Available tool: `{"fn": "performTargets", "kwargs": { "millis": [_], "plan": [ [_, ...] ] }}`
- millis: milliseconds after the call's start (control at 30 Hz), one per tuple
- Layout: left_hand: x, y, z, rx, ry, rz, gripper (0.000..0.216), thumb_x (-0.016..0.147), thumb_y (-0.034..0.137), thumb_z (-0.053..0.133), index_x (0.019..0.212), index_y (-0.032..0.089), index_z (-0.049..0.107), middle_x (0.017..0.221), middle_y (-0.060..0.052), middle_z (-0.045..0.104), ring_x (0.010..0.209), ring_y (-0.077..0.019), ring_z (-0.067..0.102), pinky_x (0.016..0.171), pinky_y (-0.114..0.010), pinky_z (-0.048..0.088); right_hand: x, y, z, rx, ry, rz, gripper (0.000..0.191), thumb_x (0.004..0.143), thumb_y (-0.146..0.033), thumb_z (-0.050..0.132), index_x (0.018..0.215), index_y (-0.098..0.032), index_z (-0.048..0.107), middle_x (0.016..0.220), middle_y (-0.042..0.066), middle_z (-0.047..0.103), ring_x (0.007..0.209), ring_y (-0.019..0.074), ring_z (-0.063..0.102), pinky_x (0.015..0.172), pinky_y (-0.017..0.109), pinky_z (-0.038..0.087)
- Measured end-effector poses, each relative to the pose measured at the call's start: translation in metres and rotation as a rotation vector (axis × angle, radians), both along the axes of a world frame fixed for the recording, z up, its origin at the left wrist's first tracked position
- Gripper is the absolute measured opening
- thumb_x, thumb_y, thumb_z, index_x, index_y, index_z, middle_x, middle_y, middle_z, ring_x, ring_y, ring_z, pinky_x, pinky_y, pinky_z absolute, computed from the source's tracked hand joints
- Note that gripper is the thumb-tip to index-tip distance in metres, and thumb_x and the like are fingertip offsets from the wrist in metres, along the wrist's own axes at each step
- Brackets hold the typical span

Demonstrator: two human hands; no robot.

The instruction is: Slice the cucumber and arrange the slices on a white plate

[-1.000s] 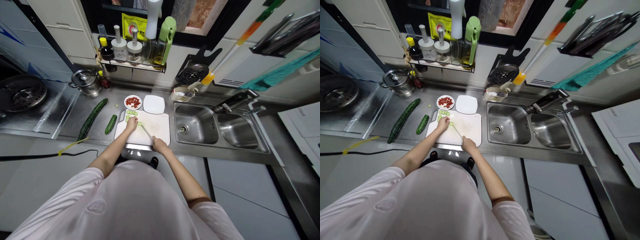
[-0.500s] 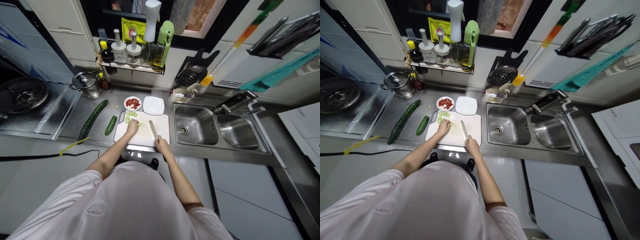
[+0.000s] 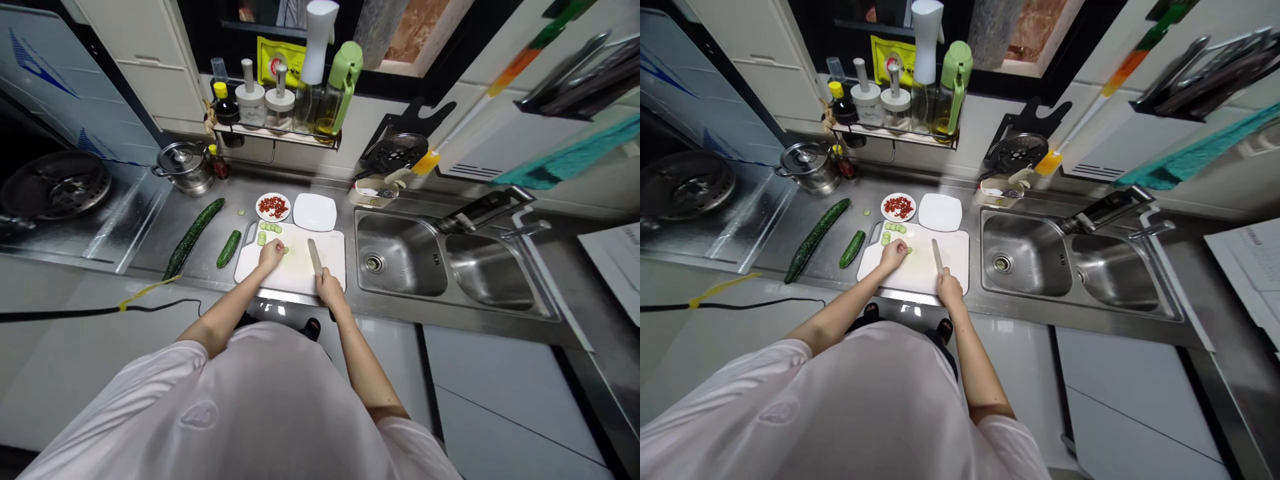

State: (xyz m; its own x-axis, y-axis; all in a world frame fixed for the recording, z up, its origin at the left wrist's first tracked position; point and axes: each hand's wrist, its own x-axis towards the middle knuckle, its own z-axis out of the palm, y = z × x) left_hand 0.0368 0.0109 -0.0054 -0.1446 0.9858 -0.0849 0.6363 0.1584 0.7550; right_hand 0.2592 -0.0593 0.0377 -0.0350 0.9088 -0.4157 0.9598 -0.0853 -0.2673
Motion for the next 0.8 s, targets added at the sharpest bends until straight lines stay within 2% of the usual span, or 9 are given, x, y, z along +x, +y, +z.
{"fn": "performTargets", "kwargs": {
  "millis": [233, 500, 800],
  "plan": [
    [-0.016, -0.018, 0.001, 0.038, -0.031, 0.070, 0.007, 0.077, 0.023, 0.060, 0.083, 0.022, 0.063, 0.075, 0.001, 0.065, 0.068, -0.0121, 0.058, 0.064, -0.022, 0.041, -0.004, -0.001, -0.001, -0.012, -0.030, 0.004, 0.032, 0.100, -0.034, 0.025, 0.119, -0.018, 0.046, 0.094, 0.012, 0.066, 0.087, 0.0238, 0.063, 0.070, 0.029, 0.039],
    [-0.050, -0.013, 0.000, 0.078, 0.030, 0.282, 0.016, 0.077, 0.018, 0.055, 0.091, 0.020, 0.063, 0.075, 0.000, 0.064, 0.068, -0.0120, 0.057, 0.068, -0.022, 0.042, -0.006, -0.002, 0.004, -0.036, -0.017, -0.012, 0.034, 0.100, -0.034, 0.024, 0.122, -0.017, 0.044, 0.097, 0.013, 0.066, 0.090, 0.0232, 0.062, 0.074, 0.030, 0.040],
    [-0.057, -0.013, 0.013, -0.006, 0.272, 0.249, 0.020, 0.083, 0.018, 0.051, 0.097, 0.021, 0.064, 0.087, -0.004, 0.067, 0.082, -0.0165, 0.060, 0.076, -0.025, 0.041, -0.009, -0.004, 0.007, -0.044, -0.028, -0.002, 0.033, 0.101, -0.033, 0.024, 0.120, -0.017, 0.045, 0.098, 0.013, 0.065, 0.091, 0.0232, 0.062, 0.075, 0.030, 0.040]
  ]
}}
